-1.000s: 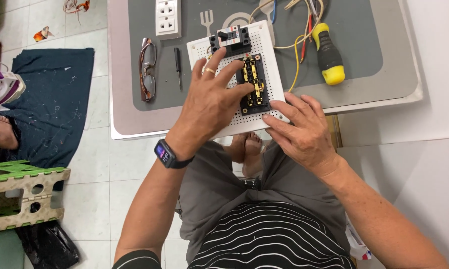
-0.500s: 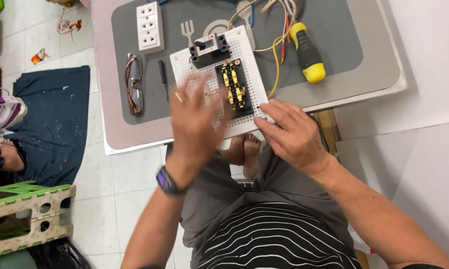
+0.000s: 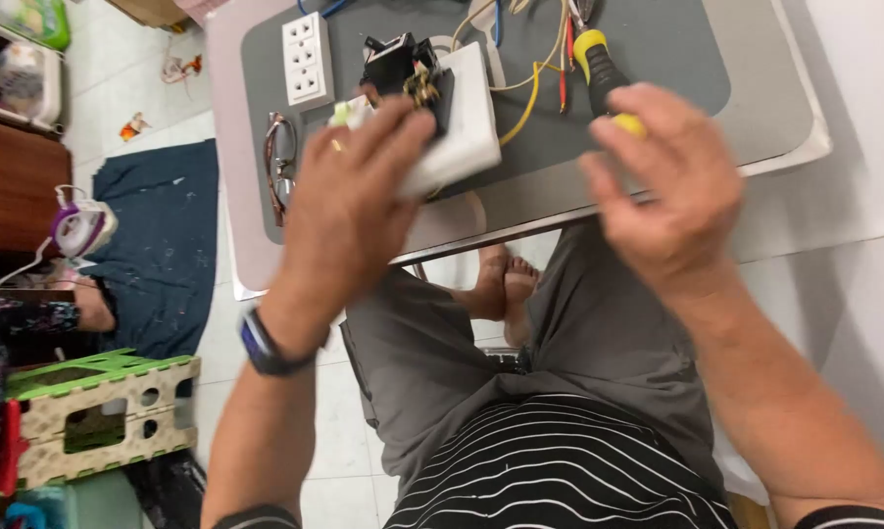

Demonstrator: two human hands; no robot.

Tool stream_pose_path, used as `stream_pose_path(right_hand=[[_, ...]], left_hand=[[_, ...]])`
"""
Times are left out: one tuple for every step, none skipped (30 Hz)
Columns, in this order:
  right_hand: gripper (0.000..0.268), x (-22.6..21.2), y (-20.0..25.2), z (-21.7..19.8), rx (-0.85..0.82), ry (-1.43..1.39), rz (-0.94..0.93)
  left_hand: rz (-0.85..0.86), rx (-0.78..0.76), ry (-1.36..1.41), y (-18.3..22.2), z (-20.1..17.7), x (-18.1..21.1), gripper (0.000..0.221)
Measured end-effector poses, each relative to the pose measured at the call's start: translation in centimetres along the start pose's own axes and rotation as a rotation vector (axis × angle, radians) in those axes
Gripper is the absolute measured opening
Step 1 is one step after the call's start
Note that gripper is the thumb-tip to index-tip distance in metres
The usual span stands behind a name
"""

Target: Installing and wiring a circuit breaker onto an electrical mounting board with power sockets.

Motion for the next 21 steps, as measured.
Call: stream_pose_path(right_hand=[[0.028, 1.3, 0.2, -0.2, -0.002, -0.006, 0.047], [0.024, 2.6, 0.5, -0.4, -0.004, -0.009, 0.093], [0.024, 2.6, 0.3, -0.5, 0.003, -0.011, 0.092], [0.025, 2.9, 0.2, -0.6, -0.001, -0.011, 0.115], [0.026, 3.1, 0.1, -0.7, -0.005, -0.012, 0.138], [0.026, 3.2, 0.3, -0.6, -0.003, -0.012, 0.138], [0.032, 3.8, 0.6, -0.2, -0.029, -0.007, 0.188], [0.038, 4.4, 0.9, 0.2, -0.053, -0.002, 0.236], [0.038, 4.4, 1.1, 0.5, -0.047, -0.003, 0.236], [0.047, 4.6, 1.3, 0.9, -0.070, 0.059, 0.245], [0.055, 4.7, 1.5, 1.4, -0.092, 0.122, 0.255], [0.055, 4.8, 1.7, 1.7, -0.090, 0.122, 0.255], [0.059, 5.2, 2.0, 2.3, -0.127, 0.151, 0.277], [0.063, 5.6, 2.4, 2.9, -0.167, 0.179, 0.298], [0.063, 5.8, 2.4, 3.0, -0.167, 0.179, 0.299], [0.056, 5.9, 2.4, 2.9, -0.159, 0.195, 0.295], [0.049, 6.0, 2.4, 2.9, -0.150, 0.212, 0.291], [0.049, 5.9, 2.3, 2.8, -0.150, 0.212, 0.289], [0.047, 5.8, 2.2, 2.7, -0.145, 0.206, 0.280], [0.044, 5.6, 2.0, 2.6, -0.141, 0.200, 0.270], [0.044, 5.3, 1.8, 2.5, -0.141, 0.200, 0.267]], left_hand=[[0.026, 0.017, 0.079, -0.7, -0.8, -0.5, 0.061], [0.053, 0.035, 0.160, -1.4, -1.7, -1.0, 0.058], [0.056, 0.035, 0.154, -2.2, -2.2, -1.9, 0.058], [0.115, 0.029, 0.199, -2.9, -2.6, -2.2, 0.055], [0.173, 0.021, 0.245, -3.6, -3.0, -2.5, 0.052], [0.175, 0.021, 0.242, -4.2, -3.5, -2.7, 0.052], [0.157, -0.009, 0.298, -4.9, -3.8, -3.0, 0.047], [0.139, -0.037, 0.350, -5.5, -4.1, -3.4, 0.043], [0.142, -0.037, 0.345, -5.7, -4.3, -3.4, 0.043], [0.133, -0.060, 0.358, -5.9, -4.4, -3.5, 0.041], [0.123, -0.084, 0.372, -6.1, -4.4, -3.6, 0.039], [0.125, -0.084, 0.370, -6.2, -4.6, -3.5, 0.039], [0.124, -0.101, 0.399, -6.3, -4.6, -3.4, 0.040], [0.121, -0.118, 0.428, -6.4, -4.5, -3.3, 0.041], [0.121, -0.119, 0.428, -6.4, -4.4, -3.5, 0.041], [0.124, -0.119, 0.430, -6.4, -4.3, -3.6, 0.041], [0.128, -0.119, 0.432, -6.4, -4.3, -3.7, 0.042], [0.128, -0.117, 0.432, -6.4, -4.3, -3.7, 0.042], [0.133, -0.119, 0.418, -6.4, -4.2, -3.7, 0.040], [0.138, -0.121, 0.404, -6.3, -4.2, -3.7, 0.038], [0.137, -0.117, 0.403, -6.3, -4.1, -3.7, 0.038]])
Point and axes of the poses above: each hand's wrist, its own y-axis away from the middle knuckle, its own z-axis out of the palm, x = y × z, the point moved 10 cm from there along -y, towards the middle knuckle, and after that the axes turned 7 degrees about -y, right-handed, at the moved point
